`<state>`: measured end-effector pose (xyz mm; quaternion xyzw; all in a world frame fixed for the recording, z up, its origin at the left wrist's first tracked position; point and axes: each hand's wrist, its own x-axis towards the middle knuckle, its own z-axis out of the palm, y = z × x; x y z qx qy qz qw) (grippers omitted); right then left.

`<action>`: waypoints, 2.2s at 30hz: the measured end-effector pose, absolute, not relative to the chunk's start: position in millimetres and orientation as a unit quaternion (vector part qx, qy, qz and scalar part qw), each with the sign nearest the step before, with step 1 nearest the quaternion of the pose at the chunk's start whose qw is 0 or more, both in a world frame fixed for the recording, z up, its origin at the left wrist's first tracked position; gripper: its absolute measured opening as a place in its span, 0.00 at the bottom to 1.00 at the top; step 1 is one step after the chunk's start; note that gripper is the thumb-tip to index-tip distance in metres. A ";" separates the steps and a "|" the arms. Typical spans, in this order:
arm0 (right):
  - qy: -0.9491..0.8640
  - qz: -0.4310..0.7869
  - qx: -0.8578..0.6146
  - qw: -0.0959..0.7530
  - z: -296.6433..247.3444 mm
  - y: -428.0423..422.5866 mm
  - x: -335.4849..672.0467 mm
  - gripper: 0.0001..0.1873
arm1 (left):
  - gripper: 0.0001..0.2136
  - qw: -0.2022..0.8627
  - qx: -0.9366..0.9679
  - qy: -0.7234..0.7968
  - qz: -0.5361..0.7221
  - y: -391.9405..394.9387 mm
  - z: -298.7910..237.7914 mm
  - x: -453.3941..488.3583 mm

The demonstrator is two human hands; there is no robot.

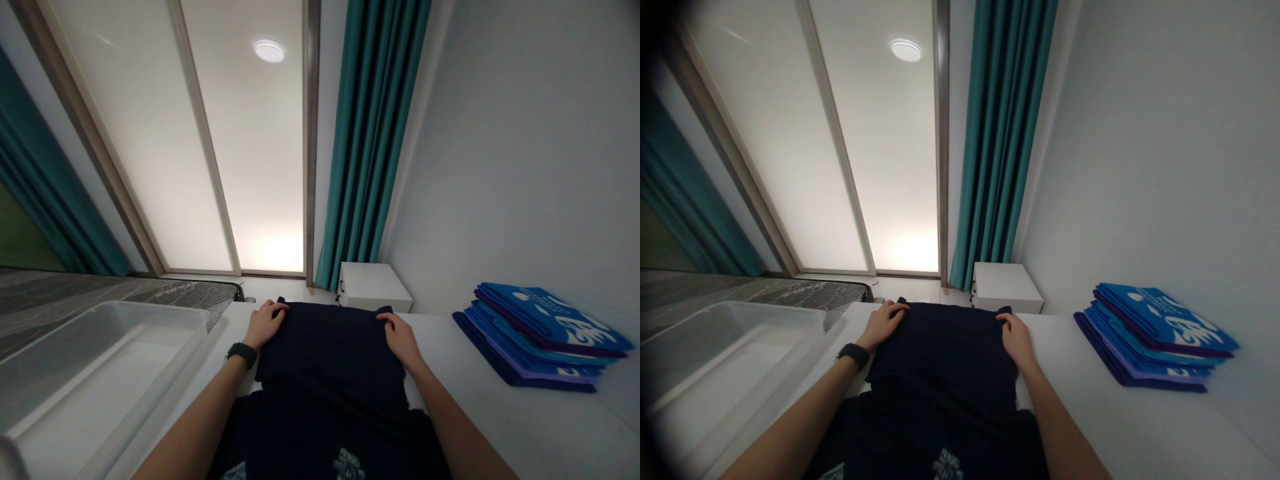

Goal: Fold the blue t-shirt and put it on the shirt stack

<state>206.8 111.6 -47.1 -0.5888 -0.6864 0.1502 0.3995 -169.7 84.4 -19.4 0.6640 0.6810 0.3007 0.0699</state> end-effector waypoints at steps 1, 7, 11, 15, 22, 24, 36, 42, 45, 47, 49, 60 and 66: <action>-0.686 0.149 -0.590 0.399 -47.7 112.0 207.2 0.19 | 0.15 0.071 0.659 0.687 0.298 85.4 -19.9 -170.2; -0.666 0.126 -0.603 0.420 -52.1 119.9 214.7 0.22 | 0.21 0.077 0.640 0.694 0.322 88.5 -20.3 -178.9; -0.666 0.112 -0.600 0.428 -55.8 126.6 217.6 0.23 | 0.23 0.075 0.636 0.703 0.309 89.6 -23.5 -177.0; -0.670 0.096 -0.598 0.430 -58.3 128.5 216.4 0.23 | 0.25 0.061 0.633 0.714 0.294 91.9 -28.6 -171.5; -0.664 0.057 -0.614 0.422 -50.9 121.1 213.9 0.20 | 0.25 -0.002 0.676 0.654 0.340 76.2 -27.2 -170.1; -0.666 0.048 -0.620 0.412 -47.0 118.4 212.8 0.20 | 0.22 0.010 0.700 0.644 0.310 63.0 -24.5 -165.6; -0.772 -0.020 -0.632 0.071 -7.9 88.4 179.7 0.22 | 0.30 0.012 0.725 0.686 0.065 15.5 3.5 -125.7; -0.749 0.033 -0.661 0.033 -13.4 89.2 178.3 0.29 | 0.35 -0.003 0.714 0.700 0.029 36.2 -3.8 -113.3; -0.735 0.060 -0.675 0.036 -23.6 94.4 186.8 0.30 | 0.35 -0.018 0.710 0.703 0.036 43.5 -12.2 -109.7; -0.734 0.074 -0.673 0.050 -31.0 98.9 194.3 0.30 | 0.34 -0.028 0.712 0.700 0.044 46.9 -16.9 -110.8; -0.739 0.081 -0.664 0.079 -38.3 103.6 201.7 0.29 | 0.34 -0.035 0.717 0.695 0.052 49.7 -19.7 -114.4; -0.709 0.071 -0.621 0.326 -45.1 113.7 226.2 0.24 | 0.32 -0.037 0.725 0.685 0.059 61.4 -25.6 -124.7; -0.774 0.036 -0.588 0.235 -37.1 68.0 202.7 0.26 | 0.32 -0.030 0.721 0.690 0.058 60.1 -22.1 -121.8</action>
